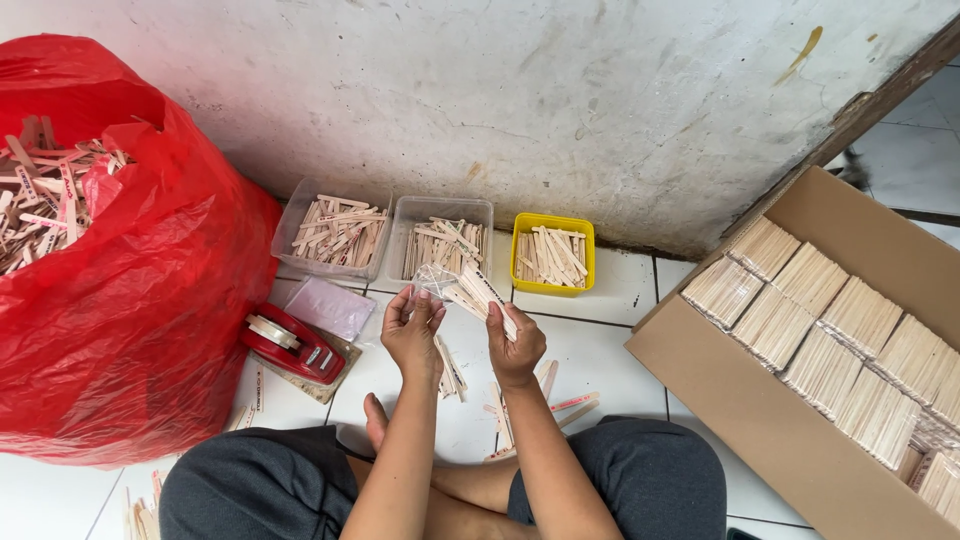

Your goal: The person sits on the floor and packs small wooden sticks into clear plastic bags. They gather sticks from the floor and nearby containers, align them into bundles, and insert them into bags. The person then seals the bags and places the finished packages into a cardboard box.

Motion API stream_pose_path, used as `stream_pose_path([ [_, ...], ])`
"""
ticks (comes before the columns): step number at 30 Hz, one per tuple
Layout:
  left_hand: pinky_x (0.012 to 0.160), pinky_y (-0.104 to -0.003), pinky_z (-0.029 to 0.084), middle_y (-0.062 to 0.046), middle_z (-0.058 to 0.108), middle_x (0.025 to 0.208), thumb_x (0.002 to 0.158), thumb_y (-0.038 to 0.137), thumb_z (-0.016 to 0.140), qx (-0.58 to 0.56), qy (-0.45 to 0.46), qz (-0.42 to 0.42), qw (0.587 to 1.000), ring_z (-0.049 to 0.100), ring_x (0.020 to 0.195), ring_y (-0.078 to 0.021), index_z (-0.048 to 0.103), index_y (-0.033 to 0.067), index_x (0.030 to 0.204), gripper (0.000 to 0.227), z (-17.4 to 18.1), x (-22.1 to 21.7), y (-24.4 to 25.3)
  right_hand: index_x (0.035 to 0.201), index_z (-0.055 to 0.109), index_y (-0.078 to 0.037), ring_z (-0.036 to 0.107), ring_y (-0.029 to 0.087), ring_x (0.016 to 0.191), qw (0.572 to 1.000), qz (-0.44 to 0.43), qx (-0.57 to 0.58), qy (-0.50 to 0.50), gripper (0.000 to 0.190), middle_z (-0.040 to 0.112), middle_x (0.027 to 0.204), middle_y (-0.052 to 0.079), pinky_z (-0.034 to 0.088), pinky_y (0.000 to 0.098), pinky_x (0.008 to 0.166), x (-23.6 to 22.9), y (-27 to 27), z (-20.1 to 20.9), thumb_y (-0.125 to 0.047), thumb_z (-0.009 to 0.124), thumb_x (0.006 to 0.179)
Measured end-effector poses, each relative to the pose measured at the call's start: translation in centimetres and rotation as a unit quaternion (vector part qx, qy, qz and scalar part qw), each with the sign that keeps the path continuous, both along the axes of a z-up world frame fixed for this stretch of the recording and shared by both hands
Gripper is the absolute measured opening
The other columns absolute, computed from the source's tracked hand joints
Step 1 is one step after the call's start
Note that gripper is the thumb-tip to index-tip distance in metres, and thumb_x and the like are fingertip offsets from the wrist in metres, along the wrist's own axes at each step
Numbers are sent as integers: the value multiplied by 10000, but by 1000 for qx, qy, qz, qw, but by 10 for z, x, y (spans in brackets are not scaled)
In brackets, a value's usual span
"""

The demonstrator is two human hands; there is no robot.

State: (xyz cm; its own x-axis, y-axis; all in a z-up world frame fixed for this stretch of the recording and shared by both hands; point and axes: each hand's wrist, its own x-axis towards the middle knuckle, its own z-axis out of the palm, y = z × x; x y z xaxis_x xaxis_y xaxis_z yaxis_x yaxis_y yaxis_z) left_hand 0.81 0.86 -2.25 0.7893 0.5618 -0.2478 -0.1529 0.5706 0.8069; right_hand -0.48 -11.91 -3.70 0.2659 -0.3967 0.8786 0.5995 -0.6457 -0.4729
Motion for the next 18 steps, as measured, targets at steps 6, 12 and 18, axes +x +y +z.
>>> stream_pose_path([
  [6, 683, -291, 695, -49, 676, 953, 909, 139, 790, -67, 21, 12, 997, 770, 741, -200, 677, 74, 1133, 259, -4, 6, 4, 906, 714, 14, 728, 339, 617, 1000, -30, -4, -9, 210, 764, 774, 175, 563, 355, 495, 8, -15, -11, -51, 882, 798],
  [12, 707, -284, 691, -48, 664, 972, 895, 119, 799, -51, 17, 13, 999, 765, 750, -191, 657, 61, 1171, 315, 13, -2, -5, 883, 671, 16, 668, 307, 476, 993, -30, -100, -59, 221, 722, 680, 161, 527, 354, 400, -4, -8, 27, 3, 865, 777],
  [18, 715, -292, 687, -49, 638, 1014, 888, 114, 812, 5, 3, 52, 999, 757, 755, -183, 650, 67, 1183, 339, 21, -9, -5, 906, 649, 27, 642, 287, 433, 990, -17, -109, -87, 229, 708, 653, 153, 519, 340, 378, -7, -8, 38, 25, 845, 788],
])
